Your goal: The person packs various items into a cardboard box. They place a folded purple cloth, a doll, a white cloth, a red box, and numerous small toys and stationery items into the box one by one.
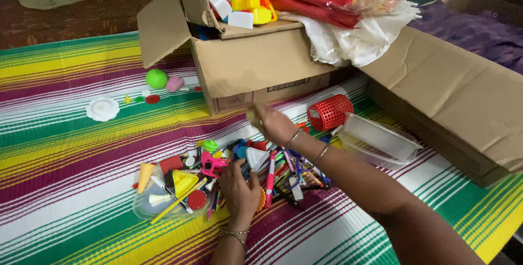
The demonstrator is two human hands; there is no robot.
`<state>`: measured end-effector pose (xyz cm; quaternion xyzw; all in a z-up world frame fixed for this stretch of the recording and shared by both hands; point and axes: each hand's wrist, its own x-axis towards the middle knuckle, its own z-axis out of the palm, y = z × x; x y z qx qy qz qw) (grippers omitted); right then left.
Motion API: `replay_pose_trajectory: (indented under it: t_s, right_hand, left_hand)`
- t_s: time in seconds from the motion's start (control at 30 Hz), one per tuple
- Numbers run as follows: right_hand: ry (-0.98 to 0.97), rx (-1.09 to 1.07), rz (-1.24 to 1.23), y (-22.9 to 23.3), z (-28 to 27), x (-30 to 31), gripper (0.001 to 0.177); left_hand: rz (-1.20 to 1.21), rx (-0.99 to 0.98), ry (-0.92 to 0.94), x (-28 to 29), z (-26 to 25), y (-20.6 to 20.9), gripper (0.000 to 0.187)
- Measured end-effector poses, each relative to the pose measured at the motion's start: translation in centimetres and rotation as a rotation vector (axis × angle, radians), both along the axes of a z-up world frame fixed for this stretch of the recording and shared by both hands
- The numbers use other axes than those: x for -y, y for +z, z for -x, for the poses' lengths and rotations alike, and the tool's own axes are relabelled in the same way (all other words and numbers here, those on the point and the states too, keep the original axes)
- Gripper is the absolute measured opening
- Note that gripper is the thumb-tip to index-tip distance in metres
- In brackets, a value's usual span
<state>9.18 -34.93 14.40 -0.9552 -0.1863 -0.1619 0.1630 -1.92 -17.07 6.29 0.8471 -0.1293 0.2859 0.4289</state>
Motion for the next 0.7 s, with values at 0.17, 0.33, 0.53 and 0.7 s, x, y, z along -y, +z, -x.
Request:
replay_pose_trajectory:
  t_s: [0.17, 0.33, 0.53, 0.7]
  right_hand:
    - [0.076, 0.389, -0.261, 9.7, 0.7, 0.4, 0.044]
    - [0.076, 0.621, -0.285, 17.1, -2.7, 0.6, 0.036]
    - [0.011, 0.905, -0.187, 19.7, -11.7, 0.1, 0.036]
    - [-0.113, 0.908, -0.076, 18.1, -19.0, -0.1, 0.034]
  left_hand:
    - [-0.023, -0.05, -0.006, 0.1, 0.3, 0.1, 0.035]
    - [-0.005, -0.013, 0.009, 0.3, 0.5, 0.1, 0.035]
    - [0.027, -0.043, -0.016, 0.2, 0.3, -0.1, 0.038]
    - [0.022, -0.003, -0.007, 0.3, 0.0, -0.2, 0.041]
